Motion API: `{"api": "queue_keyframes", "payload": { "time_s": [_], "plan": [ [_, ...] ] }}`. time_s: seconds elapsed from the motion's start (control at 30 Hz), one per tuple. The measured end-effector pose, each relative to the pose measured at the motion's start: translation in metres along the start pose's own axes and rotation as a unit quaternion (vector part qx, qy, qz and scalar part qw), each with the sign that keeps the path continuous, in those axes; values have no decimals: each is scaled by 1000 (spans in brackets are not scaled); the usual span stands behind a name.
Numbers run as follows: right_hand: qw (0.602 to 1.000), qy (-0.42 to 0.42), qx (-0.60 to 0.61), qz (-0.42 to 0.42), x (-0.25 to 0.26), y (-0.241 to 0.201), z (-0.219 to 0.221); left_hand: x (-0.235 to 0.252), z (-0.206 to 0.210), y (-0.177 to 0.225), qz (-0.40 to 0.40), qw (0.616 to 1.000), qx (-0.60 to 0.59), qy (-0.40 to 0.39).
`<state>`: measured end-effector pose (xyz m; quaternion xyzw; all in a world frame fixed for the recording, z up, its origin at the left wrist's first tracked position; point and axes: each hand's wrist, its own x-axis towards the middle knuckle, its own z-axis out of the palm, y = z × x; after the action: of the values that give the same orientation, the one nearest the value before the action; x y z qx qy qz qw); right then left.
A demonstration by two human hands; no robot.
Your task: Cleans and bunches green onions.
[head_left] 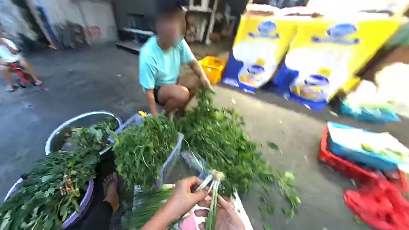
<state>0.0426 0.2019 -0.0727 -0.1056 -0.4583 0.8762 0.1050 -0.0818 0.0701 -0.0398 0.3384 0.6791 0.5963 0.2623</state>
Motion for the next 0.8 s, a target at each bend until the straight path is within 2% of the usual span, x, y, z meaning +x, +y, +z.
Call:
{"api": "queue_keyframes", "payload": {
  "time_s": [0.1, 0.33, 0.47, 0.57, 0.63, 0.67, 0.73, 0.8],
  "plan": [
    [998, -30, 28, 48, -11, 1, 3, -12, -9, -6, 1, 998, -53, -25],
    [1000, -1, 4, 14, -17, 9, 24, -37, -20, -8, 18, 995, -96, 2],
    [994, 55, -78, -49, -19, 11, 41, -49, -20, -3, 26, 991, -129, 0],
    [974, 88, -170, -122, -19, 8, 52, -57, -18, -1, 44, 987, -153, -10],
    [936, 104, -274, -194, -17, 7, 56, -61, -14, -1, 57, 992, -115, 12],
    [905, 105, -336, -237, -15, 9, 56, -62, -11, -1, 66, 995, -74, 31],
    [825, 114, -461, -308, -11, 11, 60, -61, -8, 0, 83, 995, 9, 60],
    [739, 114, -569, -343, -11, 9, 61, -60, -15, 5, 75, 995, 53, 41]
  ]
}}
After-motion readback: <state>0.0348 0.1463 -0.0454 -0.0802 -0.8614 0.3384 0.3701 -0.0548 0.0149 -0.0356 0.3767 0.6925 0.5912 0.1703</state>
